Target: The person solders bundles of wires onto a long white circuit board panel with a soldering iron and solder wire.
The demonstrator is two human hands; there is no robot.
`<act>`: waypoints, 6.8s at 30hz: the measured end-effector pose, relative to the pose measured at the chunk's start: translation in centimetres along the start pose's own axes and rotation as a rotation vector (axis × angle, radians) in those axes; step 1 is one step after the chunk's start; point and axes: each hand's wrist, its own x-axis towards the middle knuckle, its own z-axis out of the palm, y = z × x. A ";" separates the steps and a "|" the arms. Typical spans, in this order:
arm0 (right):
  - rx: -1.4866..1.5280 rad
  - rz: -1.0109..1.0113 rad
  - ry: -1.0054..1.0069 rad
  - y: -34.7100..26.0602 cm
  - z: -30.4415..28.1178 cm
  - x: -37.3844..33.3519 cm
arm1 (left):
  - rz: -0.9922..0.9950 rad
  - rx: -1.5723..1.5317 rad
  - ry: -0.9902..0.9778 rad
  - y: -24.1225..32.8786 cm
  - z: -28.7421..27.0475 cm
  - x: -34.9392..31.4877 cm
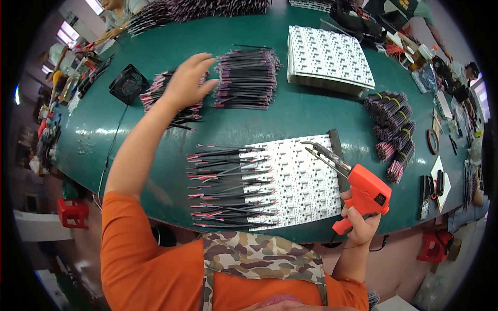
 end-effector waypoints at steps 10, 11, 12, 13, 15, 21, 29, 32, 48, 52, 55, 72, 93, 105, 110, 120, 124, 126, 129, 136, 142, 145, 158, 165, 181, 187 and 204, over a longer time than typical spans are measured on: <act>0.117 -0.017 0.069 0.4 1.7 2.8 | -0.164 -0.129 -0.325 -6.2 10.0 14.2; 0.119 -0.025 0.072 0.6 1.5 2.8 | -0.157 -0.126 -0.321 -6.4 11.1 14.9; 0.119 -0.012 0.085 0.8 1.2 2.8 | -0.195 -0.122 -0.403 -6.3 11.9 15.4; 0.120 0.003 0.096 1.1 1.0 2.9 | -0.234 -0.117 -0.485 -6.3 12.6 15.6; 0.131 0.003 0.099 1.3 0.9 3.2 | -0.306 -0.117 -0.581 -5.9 13.6 15.4; 0.167 0.006 0.113 1.2 0.8 3.2 | -0.139 -0.223 -0.702 -5.1 11.1 15.7; 0.129 0.007 0.149 2.6 0.1 3.0 | -0.099 -0.162 -0.770 -5.0 9.5 16.6; 0.126 -0.070 0.068 3.0 -1.1 2.7 | -0.042 -0.178 -0.755 -4.8 11.1 17.0; -0.211 0.212 -0.151 3.5 -6.7 4.3 | 0.026 0.141 -0.470 -1.2 5.6 14.9; -0.320 0.088 -0.172 1.3 -3.8 4.2 | -0.008 0.141 -0.475 -0.4 3.2 14.4; -0.029 0.449 0.075 1.8 -4.8 3.8 | -0.213 -0.040 -0.124 0.2 1.4 13.3; 0.076 0.089 0.144 4.3 -4.1 3.8 | -0.463 -1.372 0.391 8.0 1.9 -2.5; 0.130 -0.102 0.108 3.3 -0.5 3.5 | -0.553 -1.481 0.152 8.4 3.1 -4.5; 0.130 -0.094 0.072 3.0 -0.1 3.6 | -0.591 -1.233 0.173 9.4 3.0 -3.0; 0.153 -0.124 0.019 2.8 0.1 3.9 | -0.591 -1.029 0.043 10.4 -0.5 -1.6; 0.043 0.072 -0.002 1.3 1.1 2.7 | 0.071 -0.441 -0.400 12.6 -0.7 -3.4; -0.034 0.145 -0.102 0.4 2.3 2.9 | 0.100 -0.426 -0.503 12.7 0.2 -2.9; -0.079 0.180 -0.115 0.3 3.0 3.1 | 0.126 -0.425 -0.516 12.6 0.5 -2.8; -0.139 0.204 -0.143 0.2 3.2 3.5 | 0.186 -0.404 -0.545 12.8 0.7 -2.1; -0.298 0.138 -0.193 1.0 3.9 3.9 | 0.378 -0.341 -0.473 12.9 2.7 -1.8; -0.384 0.157 -0.335 1.7 3.0 4.0 | 0.397 -0.357 -0.465 12.8 3.5 -1.7; -0.356 0.150 -0.306 1.9 3.5 4.1 | 0.403 -0.363 -0.480 12.8 3.5 -1.5; -0.456 0.083 -0.360 2.0 3.8 4.5 | 0.391 -0.422 -0.507 12.4 3.7 -1.3; -0.561 0.033 -0.379 1.5 4.0 4.8 | 0.384 -0.417 -0.545 12.5 3.6 -1.1; -0.547 -0.012 -0.313 2.2 3.0 3.6 | 0.391 -0.419 -0.604 12.5 3.2 -0.4; -0.531 0.007 -0.348 2.1 2.9 3.7 | 0.431 -0.518 -0.554 12.0 3.5 -0.5; -0.613 0.106 -0.413 1.1 3.2 4.0 | 0.471 -0.436 -0.655 12.5 3.5 0.0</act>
